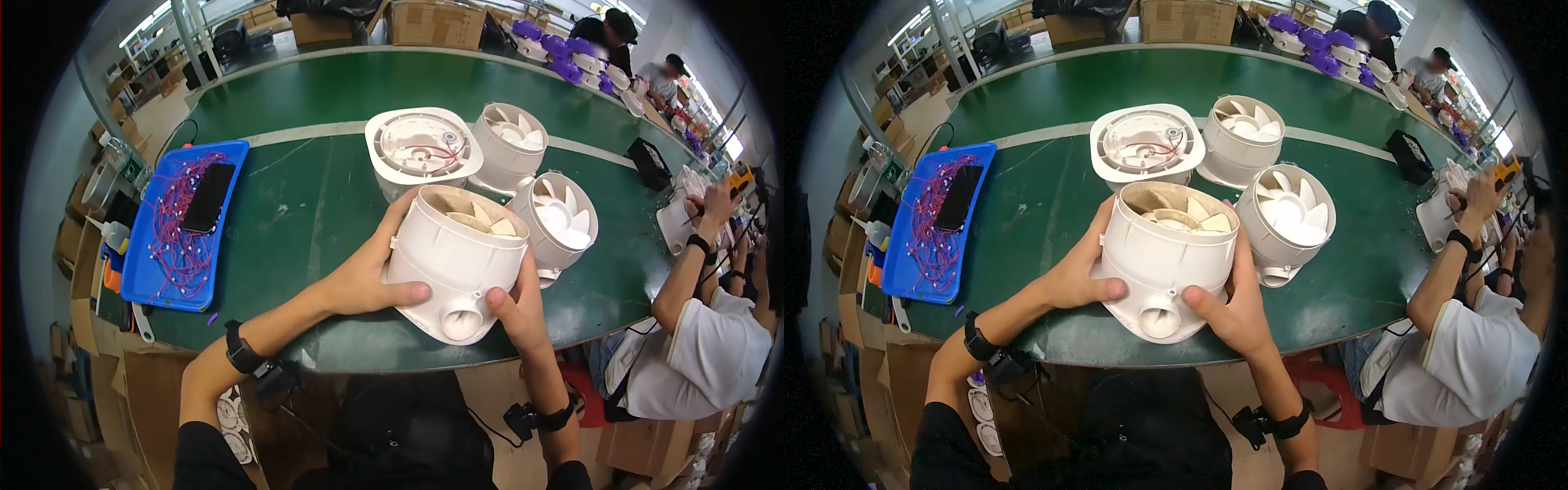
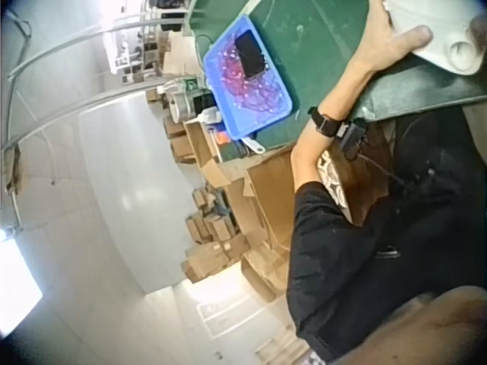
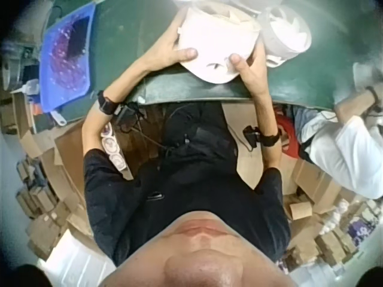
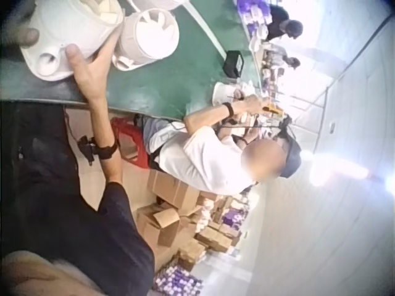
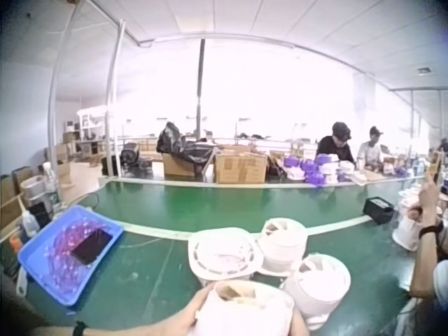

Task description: The person assembles white plastic fan units by hand at a green workbench. They pick up fan housings and motors from a cardboard box, fit the components together, and spin the blades to check for smooth operation. The person handles the units one at a time, inspecting them before placing them back on the table.

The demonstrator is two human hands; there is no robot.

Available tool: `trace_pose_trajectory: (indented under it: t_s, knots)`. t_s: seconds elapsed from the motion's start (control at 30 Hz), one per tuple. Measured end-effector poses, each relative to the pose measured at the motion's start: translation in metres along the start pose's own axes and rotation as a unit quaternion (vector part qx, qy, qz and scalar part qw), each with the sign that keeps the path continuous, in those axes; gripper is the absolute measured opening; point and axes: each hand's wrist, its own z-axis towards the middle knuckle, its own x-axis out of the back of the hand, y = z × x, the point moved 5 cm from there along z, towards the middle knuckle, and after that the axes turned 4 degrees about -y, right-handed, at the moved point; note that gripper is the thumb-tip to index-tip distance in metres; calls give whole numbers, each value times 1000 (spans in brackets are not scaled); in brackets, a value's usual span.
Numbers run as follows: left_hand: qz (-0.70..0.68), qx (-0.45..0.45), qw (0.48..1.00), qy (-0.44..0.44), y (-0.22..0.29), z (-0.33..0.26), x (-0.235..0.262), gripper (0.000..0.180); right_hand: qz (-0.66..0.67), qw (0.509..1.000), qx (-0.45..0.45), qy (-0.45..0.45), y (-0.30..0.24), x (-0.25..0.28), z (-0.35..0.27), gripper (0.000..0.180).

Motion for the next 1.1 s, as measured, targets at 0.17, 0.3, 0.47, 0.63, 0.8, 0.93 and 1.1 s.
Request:
trace_pose_trajectory:
  t_s: [0.17,0.3,0.47,0.63,0.8,0.93,1.1]
  knots:
    - [28,-6,1000,9,-5,-2,7,112,-19,999,22,26,0,-7,3,113]
    - [31,-25,998,46,-3,-8,13,110,-149,987,53,18,-8,-21,7,119]
    - [-29,-43,995,87,-2,-9,12,107,-268,960,76,11,-14,-25,16,123]
    - [-19,-47,996,74,-11,-8,12,104,-178,979,95,29,-1,-18,13,125]
    - [15,-57,996,61,-8,-9,10,107,-211,971,109,27,0,-16,5,127]
    - [-75,-32,994,78,-9,-8,7,111,-216,969,116,28,1,-16,2,127]
    - [-90,-30,992,78,-10,-7,8,111,-224,964,139,27,0,-18,4,126]
